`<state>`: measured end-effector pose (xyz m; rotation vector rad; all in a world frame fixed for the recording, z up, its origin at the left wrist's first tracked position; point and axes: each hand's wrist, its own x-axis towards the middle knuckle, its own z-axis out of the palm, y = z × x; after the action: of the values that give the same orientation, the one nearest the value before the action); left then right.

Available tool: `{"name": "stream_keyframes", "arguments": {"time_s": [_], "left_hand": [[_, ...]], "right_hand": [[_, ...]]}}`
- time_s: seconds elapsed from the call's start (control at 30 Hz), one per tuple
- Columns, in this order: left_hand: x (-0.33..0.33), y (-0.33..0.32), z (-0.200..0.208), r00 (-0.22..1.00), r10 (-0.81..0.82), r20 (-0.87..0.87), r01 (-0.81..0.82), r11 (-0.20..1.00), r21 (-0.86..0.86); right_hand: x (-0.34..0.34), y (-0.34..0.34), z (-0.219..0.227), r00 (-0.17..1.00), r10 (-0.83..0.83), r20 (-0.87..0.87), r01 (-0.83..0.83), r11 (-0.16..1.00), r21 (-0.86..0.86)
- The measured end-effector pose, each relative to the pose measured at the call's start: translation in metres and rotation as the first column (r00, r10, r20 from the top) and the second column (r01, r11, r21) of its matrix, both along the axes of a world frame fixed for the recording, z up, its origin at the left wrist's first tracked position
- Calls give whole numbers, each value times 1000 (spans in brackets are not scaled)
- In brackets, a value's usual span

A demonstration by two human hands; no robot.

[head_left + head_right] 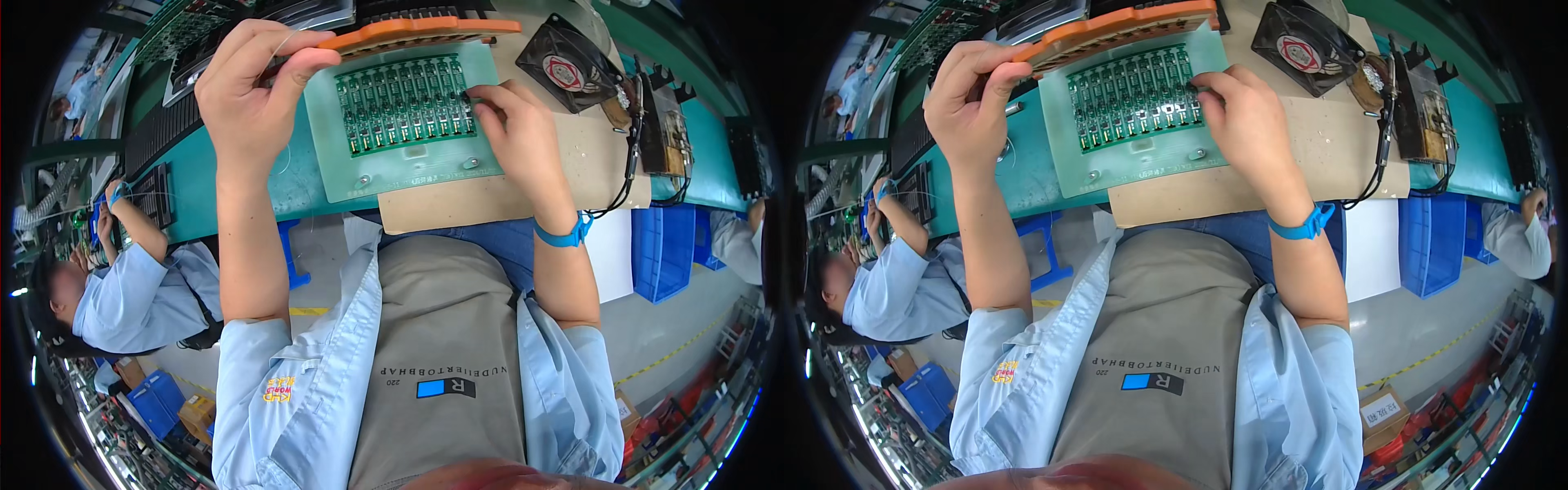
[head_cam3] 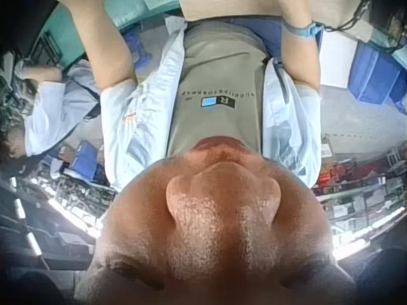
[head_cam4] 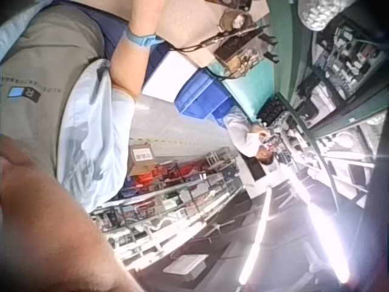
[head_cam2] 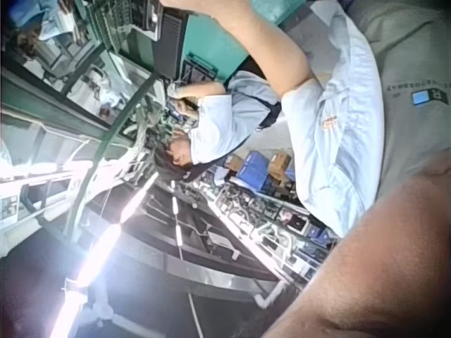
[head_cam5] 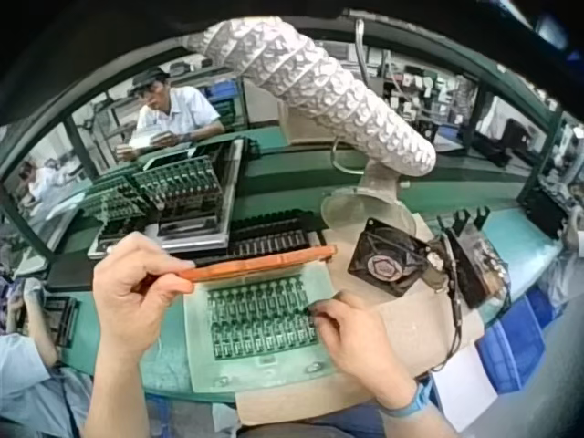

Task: The person solders components onto a circuit board in a fixture using a soldering iron and solder wire. The person then removes the board, places another circuit board into the fixture, and closes the fixture lid.

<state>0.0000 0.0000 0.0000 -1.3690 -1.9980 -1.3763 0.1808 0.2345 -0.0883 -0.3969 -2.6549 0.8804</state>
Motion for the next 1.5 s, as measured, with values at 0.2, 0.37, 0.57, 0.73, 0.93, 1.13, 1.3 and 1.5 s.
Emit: {"name": "stream_keyframes", "arguments": {"time_s": [0.2, 0.37, 0.57, 0.73, 0.93, 1.13, 1.3, 1.5], "left_hand": [[20, -11, 0, 998, -59, -8, 58, 994, -94], [50, -26, -21, 995, -83, -53, 63, 950, -307], [70, -37, -80, 986, -80, -148, 16, 919, -393], [71, -36, -96, 991, -66, -120, 4, 889, -458], [71, -36, -102, 998, -48, -29, 29, 883, -469], [74, -34, -111, 998, -34, 52, 50, 929, -367], [80, -34, -113, 997, -4, 73, 31, 926, -377], [82, -34, -113, 998, 43, 54, -17, 913, -408]], "right_hand": [[11, -8, 17, 946, -119, -300, 5, 935, -356], [28, -9, 21, 914, -228, -335, -21, 800, -600], [41, -18, 2, 969, -145, -200, 4, 819, -574], [45, -35, -4, 981, -149, -128, 93, 927, -364], [45, -40, -4, 988, -88, -128, 85, 996, -30], [42, -44, -4, 986, -128, -109, 130, 991, 13], [45, -41, -11, 986, -128, -104, 133, 990, 40], [43, -40, -10, 988, -131, -81, 134, 990, 31]]}}
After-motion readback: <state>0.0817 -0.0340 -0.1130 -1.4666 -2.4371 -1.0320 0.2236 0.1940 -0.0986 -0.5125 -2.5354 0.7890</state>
